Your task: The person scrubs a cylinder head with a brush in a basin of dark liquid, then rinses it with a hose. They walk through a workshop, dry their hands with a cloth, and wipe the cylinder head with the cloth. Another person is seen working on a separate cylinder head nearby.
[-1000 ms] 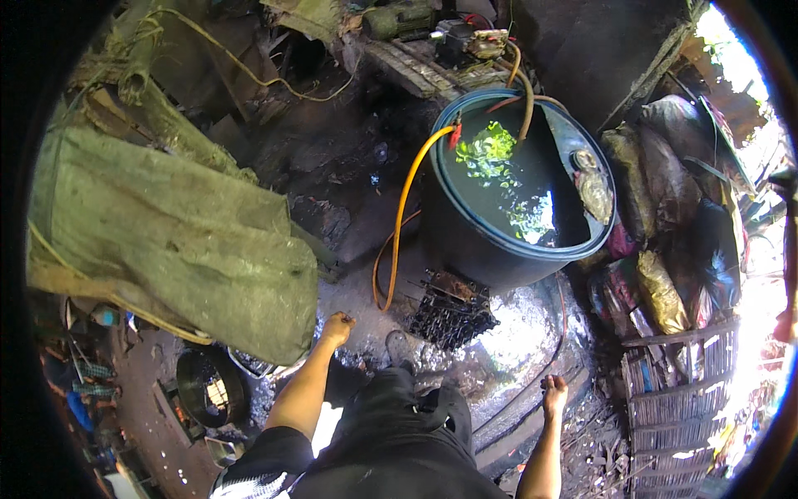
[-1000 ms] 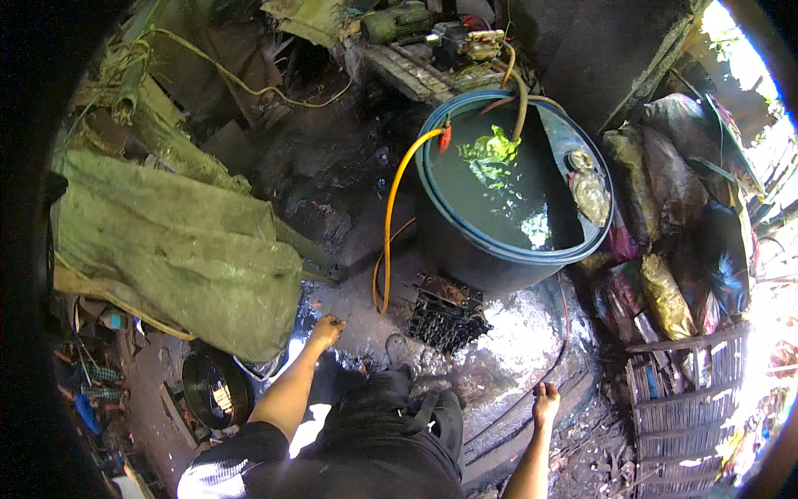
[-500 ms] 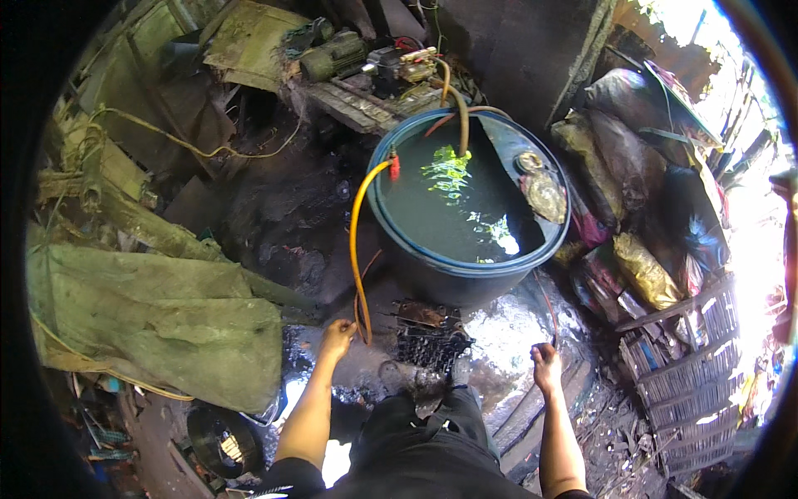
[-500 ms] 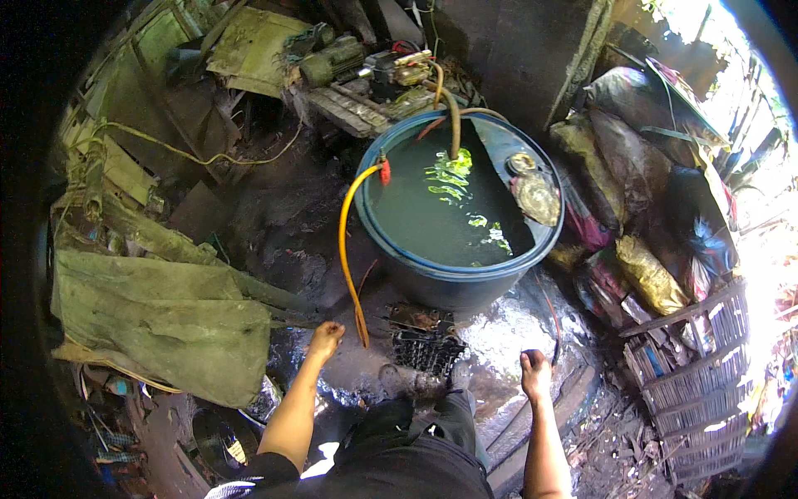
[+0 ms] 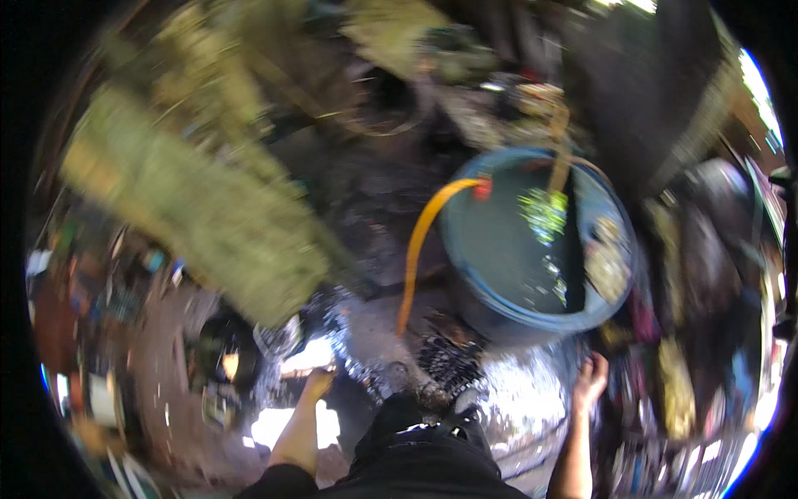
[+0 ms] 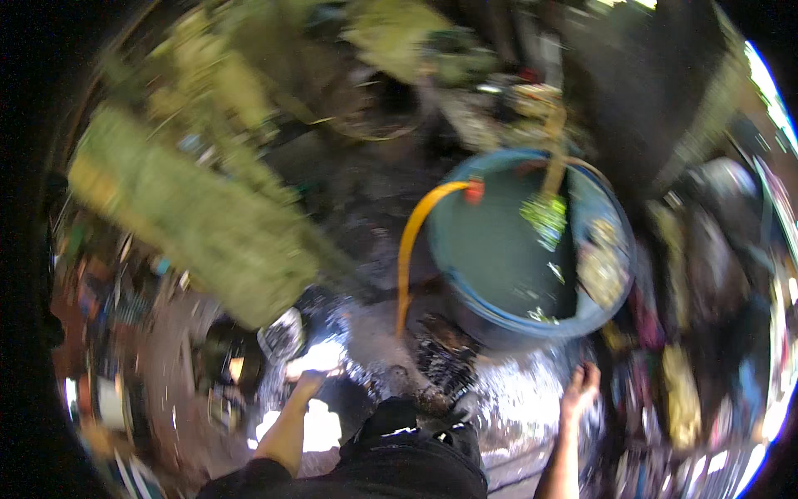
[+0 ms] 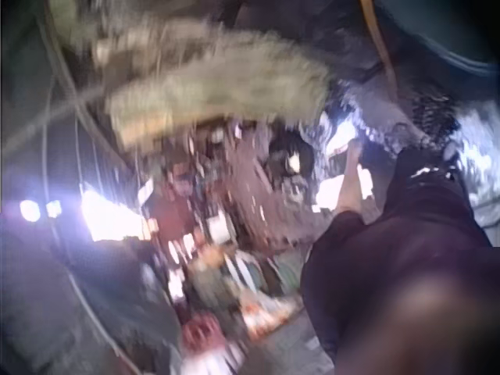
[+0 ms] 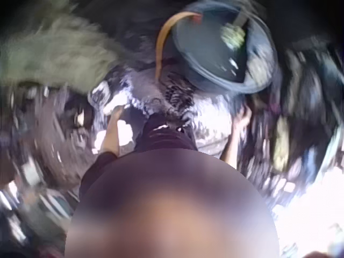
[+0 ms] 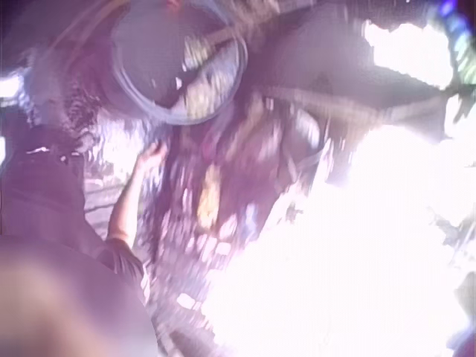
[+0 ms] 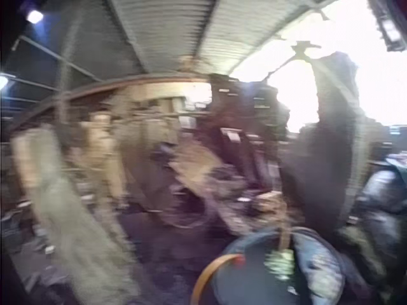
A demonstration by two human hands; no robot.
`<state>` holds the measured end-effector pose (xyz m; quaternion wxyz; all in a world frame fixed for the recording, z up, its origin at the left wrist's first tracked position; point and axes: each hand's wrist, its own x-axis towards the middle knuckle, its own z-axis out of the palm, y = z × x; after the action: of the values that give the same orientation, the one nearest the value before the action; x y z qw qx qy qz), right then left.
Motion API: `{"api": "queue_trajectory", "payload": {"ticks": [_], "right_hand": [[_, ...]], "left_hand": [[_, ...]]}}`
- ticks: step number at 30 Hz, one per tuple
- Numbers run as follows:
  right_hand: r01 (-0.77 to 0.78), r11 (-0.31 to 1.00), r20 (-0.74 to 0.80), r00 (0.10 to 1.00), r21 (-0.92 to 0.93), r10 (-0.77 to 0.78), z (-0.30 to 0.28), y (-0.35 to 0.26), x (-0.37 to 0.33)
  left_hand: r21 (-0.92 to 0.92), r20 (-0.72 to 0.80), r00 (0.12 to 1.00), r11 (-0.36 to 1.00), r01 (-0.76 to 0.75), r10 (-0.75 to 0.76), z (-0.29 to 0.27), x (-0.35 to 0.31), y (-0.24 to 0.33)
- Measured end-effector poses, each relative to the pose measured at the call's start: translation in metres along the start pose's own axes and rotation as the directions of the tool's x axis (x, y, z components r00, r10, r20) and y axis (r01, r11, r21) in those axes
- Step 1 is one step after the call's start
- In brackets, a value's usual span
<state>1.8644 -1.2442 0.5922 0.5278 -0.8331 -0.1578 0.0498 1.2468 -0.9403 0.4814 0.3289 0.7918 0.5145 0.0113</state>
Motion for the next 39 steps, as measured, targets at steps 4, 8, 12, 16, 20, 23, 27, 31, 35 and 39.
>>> {"api": "queue_trajectory", "payload": {"ticks": [4,8,12,16,20,23,27,31,35,39], "right_hand": [[0.228,0.966,0.077,0.968,0.119,-0.238,0.034,-0.050,0.039],[0.263,0.946,0.195,0.934,0.191,-0.299,0.070,-0.095,0.053],[0.397,0.905,0.291,0.857,0.155,-0.426,0.101,-0.118,0.036],[0.387,0.915,0.364,0.841,0.115,-0.401,0.128,-0.127,0.001],[0.425,0.903,0.405,0.815,0.068,-0.414,0.148,-0.142,-0.035],[0.495,0.869,0.468,0.768,-0.002,-0.437,0.157,-0.146,-0.052],[0.603,0.798,0.534,0.680,-0.017,-0.503,0.157,-0.135,-0.060],[0.637,0.766,0.581,0.655,-0.082,-0.483,0.140,-0.118,-0.066],[0.371,0.927,0.512,0.809,-0.062,-0.290,0.114,-0.101,-0.074],[0.585,0.761,0.594,0.729,-0.280,-0.342,0.091,-0.111,-0.089]], "left_hand": [[0.016,-0.121,0.936,0.942,0.336,-0.332,-0.006,-0.021,0.031],[-0.336,-0.154,0.769,0.765,0.550,-0.621,-0.017,-0.040,0.047],[-0.522,-0.207,0.646,0.642,0.562,-0.735,-0.028,-0.056,0.028],[-0.751,-0.235,0.594,0.532,0.391,-0.769,-0.033,-0.051,-0.006],[-0.796,-0.328,0.638,0.568,0.211,-0.696,-0.047,-0.023,-0.021],[-0.793,-0.456,0.651,0.609,0.012,-0.607,-0.079,0.005,-0.007],[-0.843,-0.510,0.698,0.454,-0.289,-0.503,-0.137,0.036,0.019],[-0.593,-0.655,0.697,0.771,-0.234,-0.292,-0.162,0.052,0.017],[-0.730,-0.418,0.854,0.673,-0.115,-0.308,-0.115,0.047,-0.035],[-0.393,-0.223,0.902,0.881,0.263,-0.369,-0.009,0.003,-0.138]]}}
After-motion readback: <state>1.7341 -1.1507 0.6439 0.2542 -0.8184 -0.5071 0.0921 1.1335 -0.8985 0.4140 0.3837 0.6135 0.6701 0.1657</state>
